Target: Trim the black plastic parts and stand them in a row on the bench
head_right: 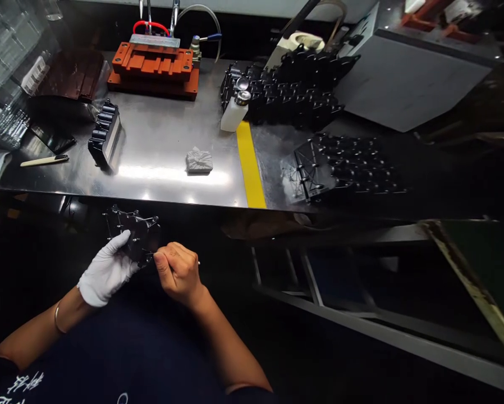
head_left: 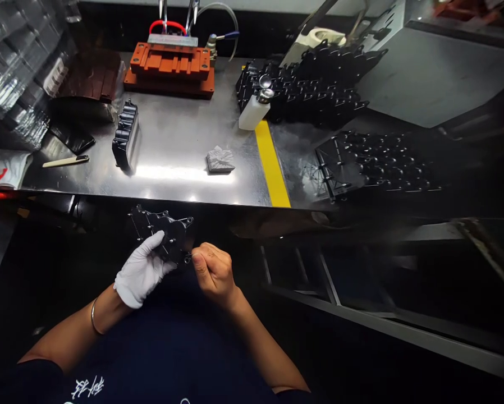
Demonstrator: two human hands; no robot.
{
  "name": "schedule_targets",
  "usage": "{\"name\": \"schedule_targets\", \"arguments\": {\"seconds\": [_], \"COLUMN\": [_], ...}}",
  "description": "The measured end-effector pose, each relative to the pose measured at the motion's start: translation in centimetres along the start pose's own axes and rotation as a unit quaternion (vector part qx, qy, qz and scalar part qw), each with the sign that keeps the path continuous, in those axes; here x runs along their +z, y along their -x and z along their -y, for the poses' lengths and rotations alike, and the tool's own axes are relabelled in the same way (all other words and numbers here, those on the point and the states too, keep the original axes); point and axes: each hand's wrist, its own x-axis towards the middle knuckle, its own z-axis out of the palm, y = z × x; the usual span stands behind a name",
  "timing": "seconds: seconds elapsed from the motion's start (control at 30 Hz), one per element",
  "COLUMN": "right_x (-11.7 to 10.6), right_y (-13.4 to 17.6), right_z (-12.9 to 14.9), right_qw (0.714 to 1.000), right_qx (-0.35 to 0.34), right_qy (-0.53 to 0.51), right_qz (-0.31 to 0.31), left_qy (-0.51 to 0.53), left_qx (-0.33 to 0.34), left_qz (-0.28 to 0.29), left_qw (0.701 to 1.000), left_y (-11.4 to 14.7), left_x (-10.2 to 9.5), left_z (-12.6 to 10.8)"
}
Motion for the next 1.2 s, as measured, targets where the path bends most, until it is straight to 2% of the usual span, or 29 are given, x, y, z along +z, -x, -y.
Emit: {"name": "schedule_targets", "arguments": {"seconds": [0.07, 0.17, 0.27, 0.53, 0.73, 0.83, 0.93, 1.07, 1.2], "right_x": [-0.2, -0.5, -0.5, 0.5, -0.1, -0.7, -1.0, -0.9, -0.7], "right_y": [-0.1, -0.5, -0.7, -0.8, -0.9, -0.8, -0.8, -1.0, -1.1], "right_z": [-0.2, -0.8, -1.2, -0.9, -3.0, -2.3, -0.8, 0.0, -0.9], "right_qw": [0.999, 0.984, 0.968, 0.968, 0.953, 0.963, 0.973, 0.973, 0.976], "right_qx": [0.039, 0.134, 0.184, 0.154, 0.186, 0.170, 0.125, 0.083, 0.101], "right_qy": [-0.018, -0.076, -0.131, -0.152, -0.102, -0.123, -0.153, -0.178, -0.154], "right_qz": [-0.028, -0.088, -0.109, -0.126, -0.219, -0.168, -0.123, -0.117, -0.114], "left_qy": [-0.017, -0.042, -0.060, -0.073, -0.117, -0.119, -0.086, -0.082, -0.125], "left_qx": [0.002, 0.006, 0.001, -0.009, -0.054, -0.034, -0.025, -0.032, -0.021], "left_qz": [-0.004, -0.002, -0.004, -0.007, 0.026, 0.018, -0.005, 0.005, 0.030], "left_qw": [1.000, 0.999, 0.998, 0.997, 0.991, 0.992, 0.996, 0.996, 0.992], "left_y": [0.2, 0.6, 0.8, 0.3, 1.8, 1.9, 1.1, 0.5, 0.9], "left_x": [0.0, -0.1, -0.3, -0.4, -0.8, -0.9, -0.8, -1.0, -1.3], "left_z": [0.1, 0.1, 0.0, 0.1, 0.3, 0.0, -0.4, -0.5, -0.3]}}
